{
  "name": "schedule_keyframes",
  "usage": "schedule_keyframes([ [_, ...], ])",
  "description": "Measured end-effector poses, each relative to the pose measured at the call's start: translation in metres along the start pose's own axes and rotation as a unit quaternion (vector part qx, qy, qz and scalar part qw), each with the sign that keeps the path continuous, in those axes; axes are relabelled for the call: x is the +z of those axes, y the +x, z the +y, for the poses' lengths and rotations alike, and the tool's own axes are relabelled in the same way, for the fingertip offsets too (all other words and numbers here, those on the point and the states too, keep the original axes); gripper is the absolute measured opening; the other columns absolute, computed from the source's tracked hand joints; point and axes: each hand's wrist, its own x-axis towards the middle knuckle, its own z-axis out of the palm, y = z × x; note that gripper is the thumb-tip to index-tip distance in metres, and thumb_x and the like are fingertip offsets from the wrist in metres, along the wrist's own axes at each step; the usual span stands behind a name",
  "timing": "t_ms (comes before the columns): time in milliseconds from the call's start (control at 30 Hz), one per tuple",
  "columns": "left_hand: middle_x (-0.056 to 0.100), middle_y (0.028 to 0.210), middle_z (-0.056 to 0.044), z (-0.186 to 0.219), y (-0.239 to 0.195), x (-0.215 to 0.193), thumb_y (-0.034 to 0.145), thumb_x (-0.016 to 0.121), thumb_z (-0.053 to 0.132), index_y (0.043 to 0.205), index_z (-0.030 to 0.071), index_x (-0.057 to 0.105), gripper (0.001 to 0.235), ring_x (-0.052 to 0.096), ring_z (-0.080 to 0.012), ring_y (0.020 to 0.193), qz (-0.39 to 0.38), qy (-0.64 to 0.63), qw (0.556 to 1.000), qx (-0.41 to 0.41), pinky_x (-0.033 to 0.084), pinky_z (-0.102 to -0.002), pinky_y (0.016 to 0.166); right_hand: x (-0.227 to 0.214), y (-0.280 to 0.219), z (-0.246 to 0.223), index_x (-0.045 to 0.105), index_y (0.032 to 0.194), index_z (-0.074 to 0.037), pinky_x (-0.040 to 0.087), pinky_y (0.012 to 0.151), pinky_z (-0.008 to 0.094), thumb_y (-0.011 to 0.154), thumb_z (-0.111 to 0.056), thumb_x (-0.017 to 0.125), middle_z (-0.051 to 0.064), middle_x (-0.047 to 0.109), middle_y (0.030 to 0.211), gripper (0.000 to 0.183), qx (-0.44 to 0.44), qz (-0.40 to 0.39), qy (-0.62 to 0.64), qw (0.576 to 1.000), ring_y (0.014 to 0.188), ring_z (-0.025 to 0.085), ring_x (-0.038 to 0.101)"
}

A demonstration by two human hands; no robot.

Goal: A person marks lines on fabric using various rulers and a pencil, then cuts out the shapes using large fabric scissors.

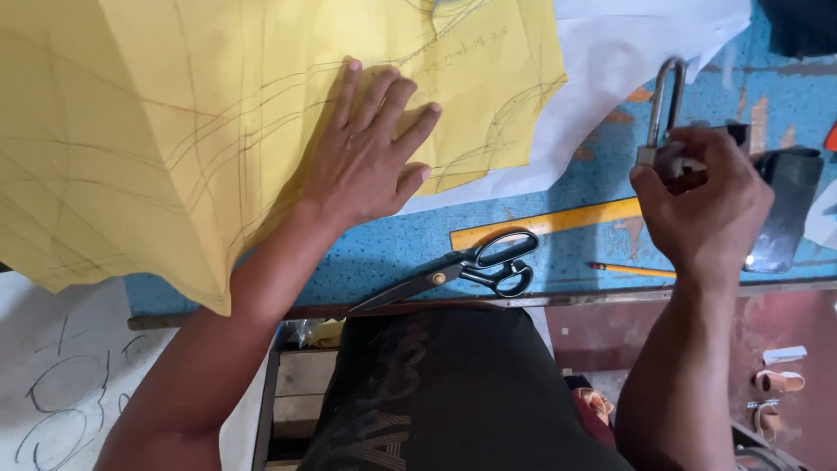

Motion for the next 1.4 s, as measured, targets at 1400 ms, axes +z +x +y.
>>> schedule_keyframes([
  [1400,0.065,0.126,-0.010,0.062,0.011,-0.020,0.092,0.079,0.019,0.124,0.013,0.076,0.033,0.059,-0.0289,0.112,0.030,0.132,0.988,-0.074,0.045,-0.042,0.089,0.009,-0.026,0.038,0.073,0.112,-0.010,0.045,0.082,0.040,0.109,-0.017,0.066,0.007,0.054,0.094,0.010,-0.271,-0.080,-0.067,0.957,0.091,0.030,0.057],
])
